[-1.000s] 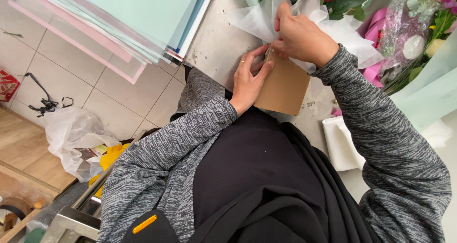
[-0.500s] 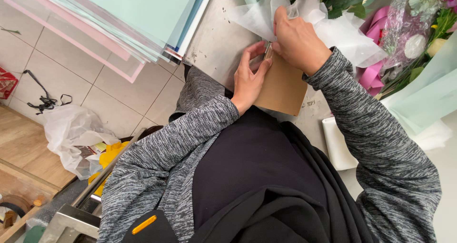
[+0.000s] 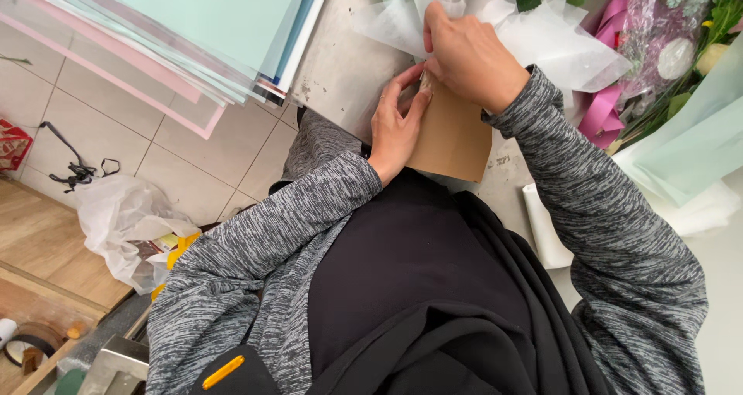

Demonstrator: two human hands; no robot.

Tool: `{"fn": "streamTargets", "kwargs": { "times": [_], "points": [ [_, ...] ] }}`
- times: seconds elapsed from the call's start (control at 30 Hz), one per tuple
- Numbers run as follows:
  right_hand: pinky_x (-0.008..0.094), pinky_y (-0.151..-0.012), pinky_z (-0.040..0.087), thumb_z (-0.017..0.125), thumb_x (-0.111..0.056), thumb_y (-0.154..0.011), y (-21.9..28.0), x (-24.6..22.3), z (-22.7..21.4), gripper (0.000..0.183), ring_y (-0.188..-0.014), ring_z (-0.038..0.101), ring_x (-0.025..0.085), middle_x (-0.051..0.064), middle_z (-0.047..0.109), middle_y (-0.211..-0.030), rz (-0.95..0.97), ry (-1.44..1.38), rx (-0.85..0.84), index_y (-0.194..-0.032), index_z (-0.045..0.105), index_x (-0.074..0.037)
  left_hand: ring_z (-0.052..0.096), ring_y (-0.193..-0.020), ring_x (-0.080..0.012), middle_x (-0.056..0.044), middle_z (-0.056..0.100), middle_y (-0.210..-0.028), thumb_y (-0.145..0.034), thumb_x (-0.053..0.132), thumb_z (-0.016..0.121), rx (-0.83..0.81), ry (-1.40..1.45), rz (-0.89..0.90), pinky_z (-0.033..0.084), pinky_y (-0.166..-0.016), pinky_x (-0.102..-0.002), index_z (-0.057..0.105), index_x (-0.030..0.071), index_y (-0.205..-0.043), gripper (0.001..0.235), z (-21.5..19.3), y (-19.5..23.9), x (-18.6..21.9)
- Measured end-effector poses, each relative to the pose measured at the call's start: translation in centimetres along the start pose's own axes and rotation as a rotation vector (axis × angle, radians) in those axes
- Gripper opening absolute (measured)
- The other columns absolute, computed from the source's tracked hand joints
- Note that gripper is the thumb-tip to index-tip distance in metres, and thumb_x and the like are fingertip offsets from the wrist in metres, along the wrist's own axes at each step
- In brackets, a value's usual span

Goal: The person wraps a pre-made floral bouquet with layers of light-colored and decorative paper, securing the paper with tape and trimming it with shears.

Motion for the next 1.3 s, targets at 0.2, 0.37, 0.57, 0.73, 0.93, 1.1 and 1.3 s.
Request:
{"fn": "streamTargets", "kwargs": {
  "times": [0.2, 0.37, 0.57, 0.73, 0.93, 1.1, 1.3],
  "points": [
    [0.038, -0.057, 0.043, 0.049, -0.001, -0.075, -0.3, 0.1, -0.7, 0.024, -0.058, 0.059, 0.029, 0.009, 0.061, -0.067, 0.144, -0.263, -0.136, -0.096, 0.039, -0.008, 0.056, -0.116, -0.0151, -0.007, 0.057, -0.123, -0.088, 0.026, 0.054, 0.006, -0.087, 0.003, 0.051, -0.096, -0.029, 0.053, 0.015, -0.122, 0.036, -0.1, 0.0, -0.3],
    [0.021, -0.054, 0.048, 0.051, 0.0, -0.079, 0.8, -0.8, -2.0, 0.023, -0.056, 0.065, 0.013, 0.007, 0.063, -0.07, 0.416, -0.651, -0.186, -0.086, 0.033, -0.011, 0.057, -0.116, -0.0168, -0.008, 0.056, -0.126, -0.087, 0.026, 0.055, 0.004, -0.076, -0.02, 0.051, -0.095, -0.029, 0.051, 0.014, -0.124, 0.039, 0.1, -0.1, -0.8],
    [0.023, -0.057, 0.048, 0.053, -0.002, -0.081, 0.8, -0.5, -1.6, 0.02, -0.049, 0.063, 0.015, 0.006, 0.062, -0.057, 0.324, -0.449, -0.228, -0.09, 0.036, -0.009, 0.053, -0.119, -0.0173, -0.009, 0.053, -0.128, -0.089, 0.028, 0.051, -0.01, -0.099, -0.022, 0.05, -0.097, -0.03, 0.05, 0.016, -0.128, 0.041, 0.4, -0.1, -1.2],
    [0.029, -0.051, 0.047, 0.053, -0.003, -0.081, 0.2, 0.6, -0.3, 0.021, -0.044, 0.061, 0.02, 0.007, 0.059, -0.066, 0.256, -0.327, -0.196, -0.092, 0.036, -0.009, 0.05, -0.121, -0.0182, -0.011, 0.052, -0.126, -0.089, 0.025, 0.052, 0.019, -0.117, 0.037, 0.052, -0.095, -0.03, 0.052, 0.012, -0.126, 0.039, 0.4, -0.1, -1.1],
    [0.033, -0.059, 0.045, 0.05, -0.001, -0.076, -0.1, 0.6, -0.1, 0.024, -0.045, 0.06, 0.02, 0.003, 0.06, -0.056, 0.198, -0.245, -0.181, -0.093, 0.035, -0.008, 0.055, -0.117, -0.0181, -0.01, 0.051, -0.129, -0.089, 0.027, 0.051, 0.011, -0.088, -0.019, 0.049, -0.098, -0.03, 0.051, 0.013, -0.127, 0.041, 0.5, 0.1, -1.1],
    [0.029, -0.058, 0.045, 0.05, -0.001, -0.074, 0.0, 0.5, -0.5, 0.026, -0.05, 0.062, 0.02, 0.005, 0.06, -0.054, 0.241, -0.341, -0.186, -0.094, 0.036, -0.009, 0.06, -0.113, -0.0201, -0.009, 0.054, -0.127, -0.09, 0.028, 0.05, -0.001, -0.081, -0.019, 0.048, -0.098, -0.031, 0.049, 0.016, -0.127, 0.039, 0.4, 0.3, -0.2],
    [0.03, -0.06, 0.047, 0.046, 0.001, -0.074, 0.1, 0.3, -0.6, 0.025, -0.049, 0.063, 0.019, 0.006, 0.061, -0.054, 0.218, -0.308, -0.183, -0.094, 0.034, -0.008, 0.052, -0.12, -0.015, -0.006, 0.056, -0.126, -0.088, 0.032, 0.051, -0.003, -0.096, -0.052, 0.047, -0.099, -0.029, 0.051, 0.019, -0.127, 0.04, 0.4, 0.1, -0.3]
  ]
}}
Point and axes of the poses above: each hand's wrist, its own y-axis away from the middle knuckle, its own z-axis out of the palm, x = y × z, the point moved 9 cm from there along -y, towards the middle knuckle
